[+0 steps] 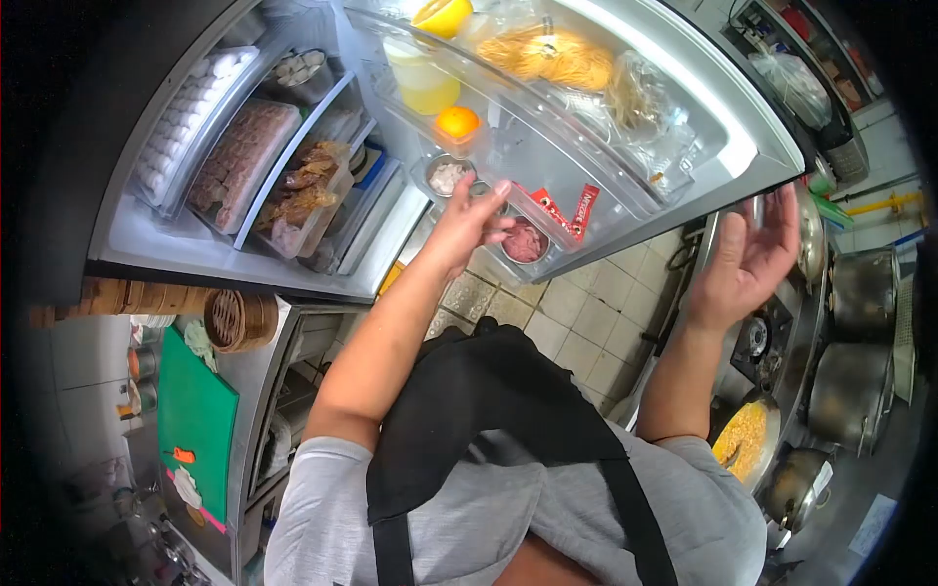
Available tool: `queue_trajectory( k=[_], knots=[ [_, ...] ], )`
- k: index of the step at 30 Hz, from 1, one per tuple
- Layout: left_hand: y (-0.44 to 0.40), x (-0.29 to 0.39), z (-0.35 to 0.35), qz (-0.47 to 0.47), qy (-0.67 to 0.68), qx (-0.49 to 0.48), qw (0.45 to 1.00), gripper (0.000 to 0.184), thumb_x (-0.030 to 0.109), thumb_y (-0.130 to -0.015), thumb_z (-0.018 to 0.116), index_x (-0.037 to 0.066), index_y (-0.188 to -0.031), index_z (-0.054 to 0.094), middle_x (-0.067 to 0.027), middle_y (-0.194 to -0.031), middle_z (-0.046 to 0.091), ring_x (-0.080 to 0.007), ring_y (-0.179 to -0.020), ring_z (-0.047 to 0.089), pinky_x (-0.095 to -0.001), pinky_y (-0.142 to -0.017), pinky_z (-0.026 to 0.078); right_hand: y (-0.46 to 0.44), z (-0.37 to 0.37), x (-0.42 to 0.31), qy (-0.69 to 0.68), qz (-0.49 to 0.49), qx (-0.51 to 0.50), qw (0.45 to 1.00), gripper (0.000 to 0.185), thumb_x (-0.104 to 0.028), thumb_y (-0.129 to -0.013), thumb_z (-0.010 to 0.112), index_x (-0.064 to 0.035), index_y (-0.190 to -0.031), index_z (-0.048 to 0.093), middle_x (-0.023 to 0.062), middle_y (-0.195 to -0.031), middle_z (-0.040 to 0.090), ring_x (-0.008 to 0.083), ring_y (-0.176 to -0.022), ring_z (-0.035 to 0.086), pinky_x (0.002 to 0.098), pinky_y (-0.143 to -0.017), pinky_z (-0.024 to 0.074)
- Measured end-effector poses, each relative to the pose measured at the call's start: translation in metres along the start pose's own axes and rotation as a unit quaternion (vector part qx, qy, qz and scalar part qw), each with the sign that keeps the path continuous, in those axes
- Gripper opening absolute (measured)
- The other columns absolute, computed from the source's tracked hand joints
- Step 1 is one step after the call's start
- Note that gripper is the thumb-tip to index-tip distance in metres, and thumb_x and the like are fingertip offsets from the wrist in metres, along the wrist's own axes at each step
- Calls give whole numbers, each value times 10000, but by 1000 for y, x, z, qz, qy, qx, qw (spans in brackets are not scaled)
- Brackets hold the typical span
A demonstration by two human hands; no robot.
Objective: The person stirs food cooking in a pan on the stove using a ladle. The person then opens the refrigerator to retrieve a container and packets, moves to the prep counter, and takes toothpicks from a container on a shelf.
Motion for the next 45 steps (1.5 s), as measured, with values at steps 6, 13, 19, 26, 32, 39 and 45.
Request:
queue_trajectory(
  k=[6, 13, 19, 26, 32, 39, 45],
  knots=[
    [-31, 4, 20, 22, 88, 12, 996, 481, 297, -939, 725, 77, -1270, 454, -88, -1077, 632, -219, -885, 670, -371, -755, 567, 27, -5, 23, 6, 75, -39, 996, 804, -108, -932, 759, 2, -1581, 298, 162, -1618, 360, 291, -1476, 383, 464, -1184, 323],
    [-35, 5, 24, 10, 100, 37, 994, 447, 227, -922, 706, 81, -1261, 454, -107, -1083, 647, -218, -856, 669, -384, -769, 578, 31, 0, 24, 72, 100, -50, 991, 881, -123, -922, 779, -27, -1616, 245, 150, -1652, 303, 288, -1497, 344, 470, -1178, 315],
    [-35, 2, 19, 23, 72, 15, 997, 498, 261, -934, 723, 89, -1300, 431, -127, -1126, 642, -228, -896, 682, -390, -788, 593, 32, 1, 27, 61, 109, -43, 991, 812, -92, -934, 758, -18, -1590, 284, 156, -1620, 354, 283, -1468, 381, 463, -1165, 335],
    [-31, 8, 29, -18, 156, -36, 987, 449, 258, -947, 702, 50, -1265, 464, -169, -1163, 642, -265, -879, 709, -413, -786, 622, 62, -11, 36, 73, 85, -44, 993, 817, -77, -937, 753, -4, -1586, 262, 194, -1577, 392, 275, -1413, 440, 410, -1132, 393],
    [-44, 10, 34, -1, 173, -39, 984, 234, 149, -920, 635, -31, -1063, 592, -195, -1085, 665, -294, -861, 724, -444, -759, 645, 59, 3, 60, 22, 233, -84, 969, 942, -168, -969, 745, -2, -1636, 102, 204, -1577, 372, 279, -1408, 427, 374, -1123, 382],
    [-25, 37, 35, 33, 126, -58, 990, 257, 158, -936, 608, -48, -1090, 609, -190, -1069, 689, -274, -860, 722, -414, -737, 646, 61, 10, 57, 76, 191, -104, 973, 968, -276, -1013, 696, -2, -1646, 16, 204, -1582, 360, 275, -1394, 424, 374, -1150, 334],
    [18, 56, 29, 66, 105, -35, 992, 274, 170, -950, 638, -43, -1119, 609, -172, -1067, 705, -241, -838, 707, -404, -726, 642, 56, 3, 63, 115, 194, -133, 965, 972, -241, -1001, 712, -6, -1647, 24, 208, -1626, 305, 283, -1446, 375, 362, -1144, 352]
  ],
)
Point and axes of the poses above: each hand's wrist, its own y-axis away from the middle knuckle, its own z-axis out of the palm, x = y × z, the point moved 3 cm from there along -y, towards the middle knuckle
